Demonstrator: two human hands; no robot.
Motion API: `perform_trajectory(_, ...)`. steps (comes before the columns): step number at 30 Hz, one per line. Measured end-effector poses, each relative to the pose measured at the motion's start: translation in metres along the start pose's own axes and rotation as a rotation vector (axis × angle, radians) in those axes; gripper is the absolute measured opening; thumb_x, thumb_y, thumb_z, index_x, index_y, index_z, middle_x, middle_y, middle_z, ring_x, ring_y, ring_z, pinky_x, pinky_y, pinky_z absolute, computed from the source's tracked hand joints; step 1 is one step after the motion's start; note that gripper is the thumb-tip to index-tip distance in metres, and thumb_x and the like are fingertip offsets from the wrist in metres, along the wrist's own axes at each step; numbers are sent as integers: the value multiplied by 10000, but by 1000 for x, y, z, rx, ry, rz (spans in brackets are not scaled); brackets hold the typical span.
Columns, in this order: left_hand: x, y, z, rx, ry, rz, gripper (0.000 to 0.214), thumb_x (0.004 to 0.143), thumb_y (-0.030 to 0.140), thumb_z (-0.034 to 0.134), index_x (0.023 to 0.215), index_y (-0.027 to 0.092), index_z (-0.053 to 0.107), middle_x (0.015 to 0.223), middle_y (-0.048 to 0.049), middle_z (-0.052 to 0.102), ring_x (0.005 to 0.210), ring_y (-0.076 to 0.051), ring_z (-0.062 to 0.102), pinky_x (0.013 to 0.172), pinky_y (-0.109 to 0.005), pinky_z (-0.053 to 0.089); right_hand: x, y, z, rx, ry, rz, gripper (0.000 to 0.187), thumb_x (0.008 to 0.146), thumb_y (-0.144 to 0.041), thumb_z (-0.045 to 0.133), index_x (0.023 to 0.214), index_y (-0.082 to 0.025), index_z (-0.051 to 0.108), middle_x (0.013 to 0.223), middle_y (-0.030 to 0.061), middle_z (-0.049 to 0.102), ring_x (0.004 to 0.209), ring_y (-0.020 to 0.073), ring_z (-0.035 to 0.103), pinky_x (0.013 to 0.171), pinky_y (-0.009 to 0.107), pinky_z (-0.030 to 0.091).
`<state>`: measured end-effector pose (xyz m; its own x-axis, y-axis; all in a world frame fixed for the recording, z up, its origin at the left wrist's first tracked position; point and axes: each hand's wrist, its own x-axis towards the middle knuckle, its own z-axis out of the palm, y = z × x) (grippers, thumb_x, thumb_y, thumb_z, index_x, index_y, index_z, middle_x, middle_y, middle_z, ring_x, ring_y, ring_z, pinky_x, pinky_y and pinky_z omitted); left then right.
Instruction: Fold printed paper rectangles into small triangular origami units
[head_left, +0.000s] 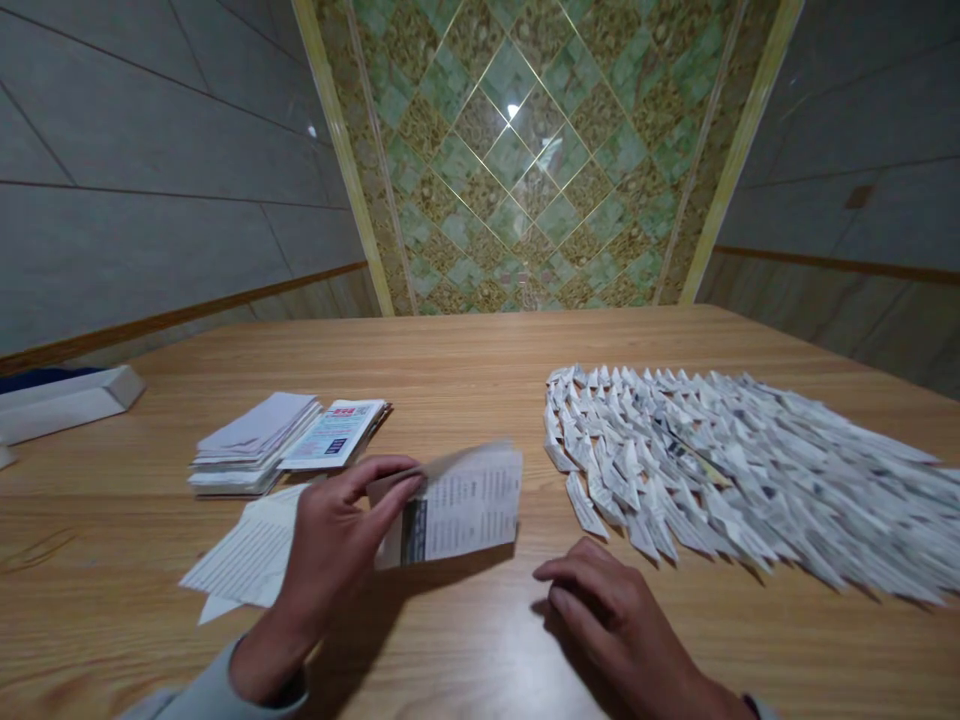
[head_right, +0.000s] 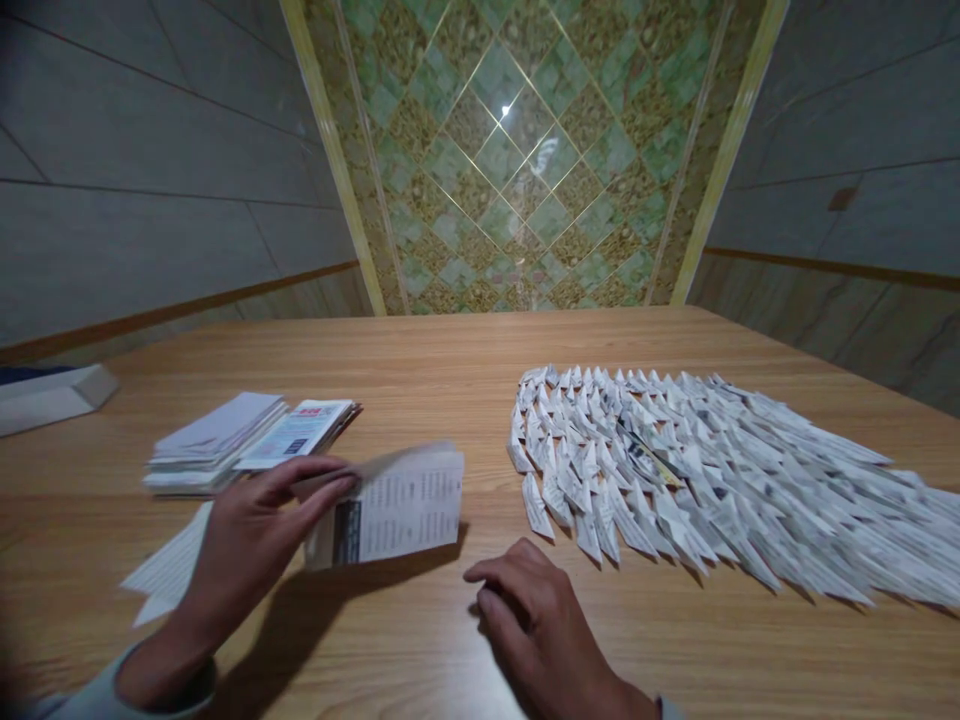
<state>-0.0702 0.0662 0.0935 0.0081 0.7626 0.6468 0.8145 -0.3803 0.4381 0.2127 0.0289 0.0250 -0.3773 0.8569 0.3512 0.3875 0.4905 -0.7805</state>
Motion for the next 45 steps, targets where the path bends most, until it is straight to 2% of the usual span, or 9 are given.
perform_trajectory(4,-10,7,2,122,128,455,127,934,217,616,915,218,741,829,-11,814,709,-170,744,710,-257,559,0,0,-5,-11,75,-51,216,939,-154,515,1008,-174,719,806,67,697,784,190,644,712,305,493)
perform_trajectory(7,-3,-8,-2,258,204,565,133,916,153,625,940,226,733,866,-32,818,739,-206,709,751,-314,537,0,0,-5,-14,53,-59,208,936,-146,523,973,-184,724,805,66,706,790,192,642,717,307,489)
perform_trajectory(11,0,-35,-1,378,90,537,199,958,183,549,906,239,733,891,-40,806,769,-223,676,717,-324,493,0,1,-2,-6,13,-48,224,928,-134,518,973,-175,734,811,74,708,794,193,645,715,306,494)
perform_trajectory(16,-25,-42,16,512,-423,219,267,912,94,470,873,203,711,952,-94,738,849,-261,640,710,-348,479,0,3,1,-18,-51,-23,228,920,-134,530,949,-176,752,804,77,705,793,195,647,700,298,493)
perform_trajectory(19,-35,-40,25,515,-505,139,261,894,79,484,853,217,702,919,-78,720,848,-252,647,682,-323,500,0,3,2,-24,-96,15,218,912,-134,545,925,-173,759,815,83,709,798,198,648,702,298,491)
perform_trajectory(32,-48,-43,17,435,-538,99,264,922,270,601,1164,225,698,1245,-110,723,1102,-304,677,922,-424,559,0,7,3,-61,-187,36,230,892,-106,543,888,-202,752,810,46,739,819,193,643,716,291,474)
perform_trajectory(38,-42,-52,9,632,-444,197,479,821,-9,441,1194,149,695,1276,-152,707,1031,-322,690,801,-425,573,0,7,4,-65,-184,31,235,888,-99,545,883,-198,758,798,46,735,806,187,643,715,286,477)
perform_trajectory(41,-33,-53,0,685,-349,256,475,812,-25,421,1164,121,705,1256,-178,713,946,-341,690,725,-447,552,0,7,3,-66,-183,37,238,885,-87,546,879,-193,759,798,49,730,806,188,648,715,287,484)
perform_trajectory(45,-31,-36,-4,660,-224,374,392,858,25,438,1135,111,702,1272,-212,694,1029,-383,658,837,-534,519,0,5,1,-65,-116,16,206,926,-145,550,992,-193,740,863,73,713,827,203,652,735,312,511)
